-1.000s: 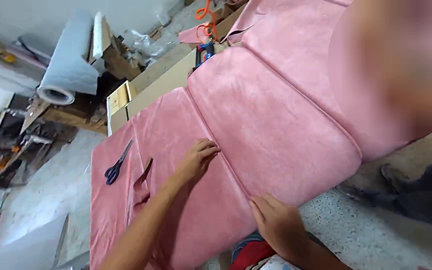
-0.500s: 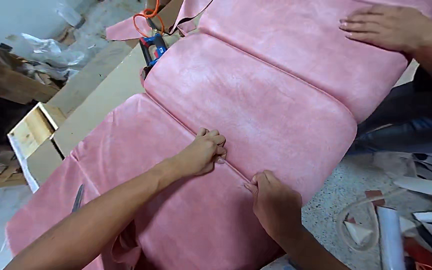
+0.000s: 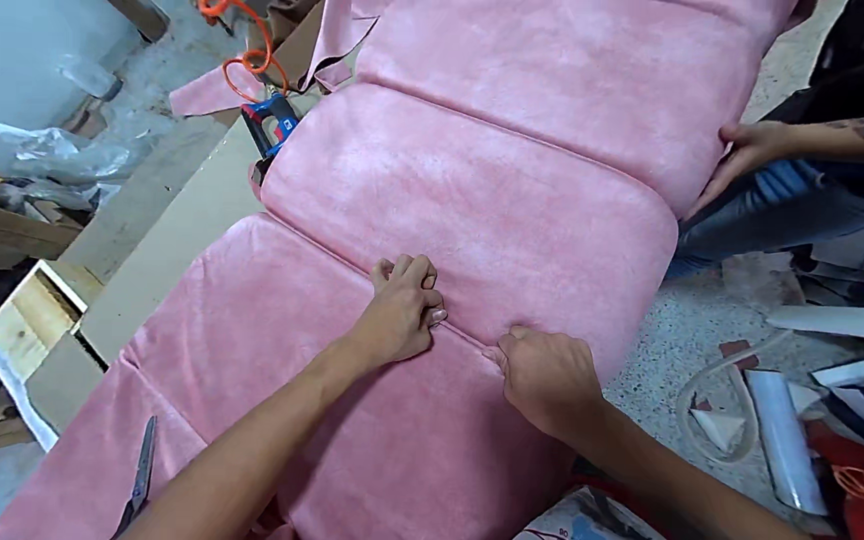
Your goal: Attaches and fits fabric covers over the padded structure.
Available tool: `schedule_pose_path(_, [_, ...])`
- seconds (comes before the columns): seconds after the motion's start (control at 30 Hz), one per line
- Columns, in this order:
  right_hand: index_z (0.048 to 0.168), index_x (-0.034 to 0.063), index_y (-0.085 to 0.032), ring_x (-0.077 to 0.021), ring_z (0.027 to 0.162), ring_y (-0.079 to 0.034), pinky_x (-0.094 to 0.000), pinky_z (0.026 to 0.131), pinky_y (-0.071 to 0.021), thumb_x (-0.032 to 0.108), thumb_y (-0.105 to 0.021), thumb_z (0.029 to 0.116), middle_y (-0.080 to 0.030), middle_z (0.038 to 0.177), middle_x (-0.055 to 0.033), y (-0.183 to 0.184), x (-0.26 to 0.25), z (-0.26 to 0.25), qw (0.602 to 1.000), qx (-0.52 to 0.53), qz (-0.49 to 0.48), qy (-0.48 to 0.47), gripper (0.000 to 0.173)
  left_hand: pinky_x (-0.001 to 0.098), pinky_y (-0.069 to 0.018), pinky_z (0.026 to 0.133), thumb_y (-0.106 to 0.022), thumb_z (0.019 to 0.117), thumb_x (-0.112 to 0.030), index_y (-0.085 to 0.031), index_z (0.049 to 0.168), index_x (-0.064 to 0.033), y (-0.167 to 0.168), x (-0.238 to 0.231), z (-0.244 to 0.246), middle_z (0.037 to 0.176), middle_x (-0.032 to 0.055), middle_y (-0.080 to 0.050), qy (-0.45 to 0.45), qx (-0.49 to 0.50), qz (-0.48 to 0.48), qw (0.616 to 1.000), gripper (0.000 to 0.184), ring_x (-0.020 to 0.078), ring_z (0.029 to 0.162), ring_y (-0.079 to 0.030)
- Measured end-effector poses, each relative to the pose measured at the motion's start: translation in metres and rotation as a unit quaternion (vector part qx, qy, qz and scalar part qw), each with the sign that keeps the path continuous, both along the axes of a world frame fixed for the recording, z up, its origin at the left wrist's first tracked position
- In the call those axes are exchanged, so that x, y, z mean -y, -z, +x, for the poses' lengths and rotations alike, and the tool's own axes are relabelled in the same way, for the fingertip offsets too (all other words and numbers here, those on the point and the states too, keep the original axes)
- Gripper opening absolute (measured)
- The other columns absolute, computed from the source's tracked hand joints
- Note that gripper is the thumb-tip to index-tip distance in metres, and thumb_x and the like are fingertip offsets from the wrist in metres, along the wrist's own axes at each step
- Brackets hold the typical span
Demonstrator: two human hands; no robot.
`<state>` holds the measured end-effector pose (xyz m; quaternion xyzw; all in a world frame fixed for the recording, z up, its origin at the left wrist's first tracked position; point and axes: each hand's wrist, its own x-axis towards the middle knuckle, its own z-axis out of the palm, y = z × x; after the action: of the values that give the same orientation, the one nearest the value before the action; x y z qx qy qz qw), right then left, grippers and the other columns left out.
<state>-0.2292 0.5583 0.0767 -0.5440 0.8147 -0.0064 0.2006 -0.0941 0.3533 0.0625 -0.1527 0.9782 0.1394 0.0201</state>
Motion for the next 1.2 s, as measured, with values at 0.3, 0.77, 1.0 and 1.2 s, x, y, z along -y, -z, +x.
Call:
schedule_pose_path(0.3, [0.114, 0.0095, -0.074, -0.0224, 0.096, -0.072, -0.0393, 0.080, -0.0614, 0.031, -0.057, 0.1031, -0.073, 0.106, -0.0092, 0.031, -0.125, -0.011, 0.954, 0.049, -0.288, 0.073, 0.029, 0.0524, -0.0335, 0.122, -0.049, 0.1069, -0.044, -0.067, 0.135, -0.0186, 0.018, -0.109, 0.039, 0.141, 0.0013, -0.063, -0.004, -0.124, 0.011, 0.992, 0.042, 0.0177, 0.139, -0.052])
schedule_pose_path(0.77, [0.113, -0.0007, -0.068, -0.0318, 0.113, -0.064, -0.0465, 0.098, -0.0532, 0.029, -0.040, 0.1085, -0.065, 0.115, -0.0176, 0.012, -0.107, -0.038, 0.964, 0.220, -0.146, -0.011, 0.041, 0.0466, -0.0467, 0.111, -0.046, 0.1048, -0.035, -0.076, 0.115, -0.0148, 0.000, -0.166, -0.021, 0.125, 0.0059, -0.071, 0.056, -0.082, 0.020, 0.995, 0.037, 0.0222, 0.125, -0.062])
schedule_pose_path(1.0, [0.138, 0.0002, -0.056, -0.0225, 0.107, -0.070, -0.0405, 0.091, -0.0591, 0.027, -0.049, 0.1078, -0.068, 0.124, -0.0144, 0.163, -0.166, -0.140, 0.604, 0.596, -0.219, 0.482, 0.041, 0.0558, -0.0347, 0.119, -0.054, 0.0987, -0.031, -0.075, 0.120, -0.0183, 0.026, -0.269, -0.048, 0.123, 0.0080, -0.069, -0.081, -0.065, -0.080, 0.991, 0.033, 0.0283, 0.128, -0.059])
schedule_pose_path(1.2, [0.124, 0.0063, -0.058, -0.0231, 0.098, -0.068, -0.0445, 0.084, -0.0576, 0.033, -0.030, 0.1123, -0.069, 0.107, -0.0123, 0.218, -0.087, -0.179, 0.341, 0.770, -0.139, 0.521, 0.040, 0.0538, -0.0270, 0.126, -0.040, 0.1071, -0.046, -0.037, 0.155, 0.0043, 0.011, -0.254, -0.107, 0.164, 0.0270, -0.028, -0.435, -0.118, -0.036, 0.892, 0.070, 0.0403, 0.154, -0.027])
